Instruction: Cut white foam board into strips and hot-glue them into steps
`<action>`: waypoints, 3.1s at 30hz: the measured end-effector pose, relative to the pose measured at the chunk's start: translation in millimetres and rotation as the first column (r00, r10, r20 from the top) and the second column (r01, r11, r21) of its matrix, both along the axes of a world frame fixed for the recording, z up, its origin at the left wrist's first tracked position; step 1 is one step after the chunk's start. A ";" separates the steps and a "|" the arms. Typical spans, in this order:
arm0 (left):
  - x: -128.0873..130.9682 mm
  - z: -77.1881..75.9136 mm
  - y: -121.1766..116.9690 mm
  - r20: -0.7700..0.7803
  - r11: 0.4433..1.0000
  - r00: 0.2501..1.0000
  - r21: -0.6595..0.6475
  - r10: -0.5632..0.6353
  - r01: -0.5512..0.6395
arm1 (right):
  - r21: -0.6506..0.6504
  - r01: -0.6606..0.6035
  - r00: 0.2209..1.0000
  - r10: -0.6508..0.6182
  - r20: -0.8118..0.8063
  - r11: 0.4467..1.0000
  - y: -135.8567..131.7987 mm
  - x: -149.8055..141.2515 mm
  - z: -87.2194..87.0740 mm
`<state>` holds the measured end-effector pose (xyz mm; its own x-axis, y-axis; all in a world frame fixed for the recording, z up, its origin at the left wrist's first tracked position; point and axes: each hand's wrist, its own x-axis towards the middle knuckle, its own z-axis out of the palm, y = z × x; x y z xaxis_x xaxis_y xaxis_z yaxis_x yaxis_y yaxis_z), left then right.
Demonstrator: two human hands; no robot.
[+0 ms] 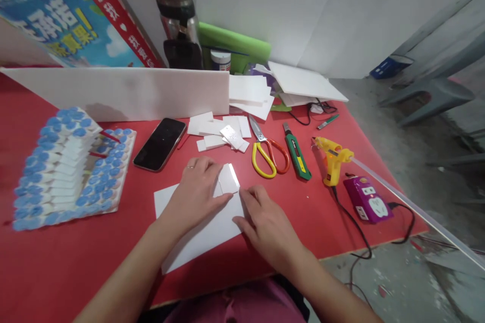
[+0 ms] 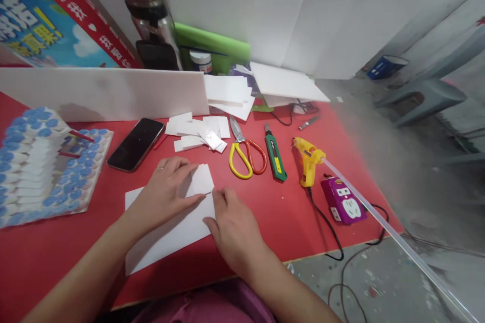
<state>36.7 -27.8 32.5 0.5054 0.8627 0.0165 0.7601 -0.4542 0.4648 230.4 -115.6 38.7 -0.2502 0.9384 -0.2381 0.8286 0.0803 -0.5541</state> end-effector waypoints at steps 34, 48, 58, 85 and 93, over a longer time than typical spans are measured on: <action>5.5 -3.4 5.4 0.033 0.998 0.999 -0.065 0.022 -0.020 | 0.036 -0.097 0.994 0.099 -0.036 0.995 5.9 11.9 2.4; 3.8 -6.3 5.0 0.041 0.999 0.999 -0.046 0.015 -0.013 | -0.016 -0.157 0.987 0.158 0.013 0.987 6.7 13.0 2.9; 3.0 -6.5 7.6 0.053 0.998 0.998 -0.061 0.017 -0.013 | -0.078 -0.135 0.991 0.133 -0.022 0.988 21.3 25.2 16.0; 21.1 -21.6 -99.5 0.104 0.975 0.994 0.217 0.024 -0.046 | 0.037 -0.138 0.977 0.142 -0.161 0.990 25.1 31.1 5.7; 21.0 -16.9 -94.6 0.079 0.978 0.997 0.203 0.023 -0.039 | 0.065 -0.077 0.960 0.091 -0.263 0.995 27.1 32.7 -1.4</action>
